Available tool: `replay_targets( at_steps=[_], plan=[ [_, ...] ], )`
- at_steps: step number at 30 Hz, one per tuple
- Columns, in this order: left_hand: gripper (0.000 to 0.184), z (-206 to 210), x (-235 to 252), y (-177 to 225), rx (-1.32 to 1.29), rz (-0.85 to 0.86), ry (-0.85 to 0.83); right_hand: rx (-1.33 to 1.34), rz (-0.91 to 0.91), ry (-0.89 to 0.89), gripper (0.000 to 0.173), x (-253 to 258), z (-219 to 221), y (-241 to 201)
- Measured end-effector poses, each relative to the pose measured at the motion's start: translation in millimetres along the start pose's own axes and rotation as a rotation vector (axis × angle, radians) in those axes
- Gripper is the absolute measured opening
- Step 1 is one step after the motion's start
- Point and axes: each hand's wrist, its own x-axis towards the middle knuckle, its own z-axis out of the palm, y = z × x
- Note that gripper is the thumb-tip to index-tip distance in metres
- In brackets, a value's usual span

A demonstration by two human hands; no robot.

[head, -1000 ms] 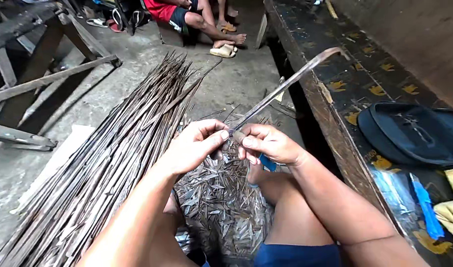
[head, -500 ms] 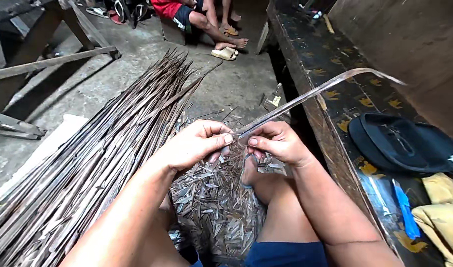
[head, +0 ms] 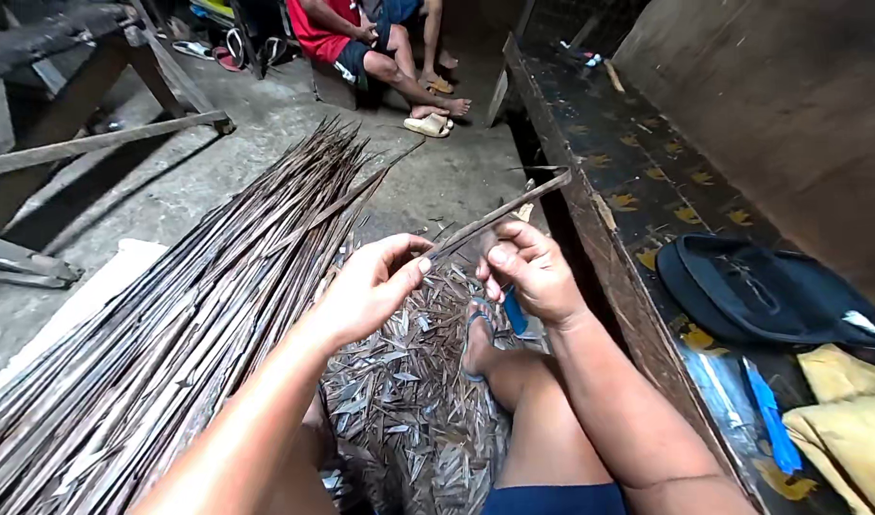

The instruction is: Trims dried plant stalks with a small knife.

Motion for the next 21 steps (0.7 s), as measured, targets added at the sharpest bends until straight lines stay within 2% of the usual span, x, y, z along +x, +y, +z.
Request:
replay_targets(
  at_steps=[3,6,12,15,21],
  plan=[
    [0.035,6.5,1.0,-7.1,0.316,0.218,0.117,0.090,0.048,0.036,0.030,1.0,7.7,1.5],
    [0.036,13.1,0.0,-13.7,0.508,0.318,0.175,0.152,0.049,0.083,0.025,1.8,7.8,0.7],
    [0.036,15.9,-2.8,-15.7,0.568,0.290,0.169,0.204,0.023,0.220,0.019,2.5,3.6,-4.7],
    [0.035,13.2,-4.1,-17.5,0.596,0.268,0.181,0.246,0.006,0.309,0.025,3.7,-4.6,-7.5],
    [0.036,8.0,-5.3,-25.1,0.625,0.252,0.175,0.305,-0.029,0.379,0.030,3.8,-19.7,-12.3]
  ],
)
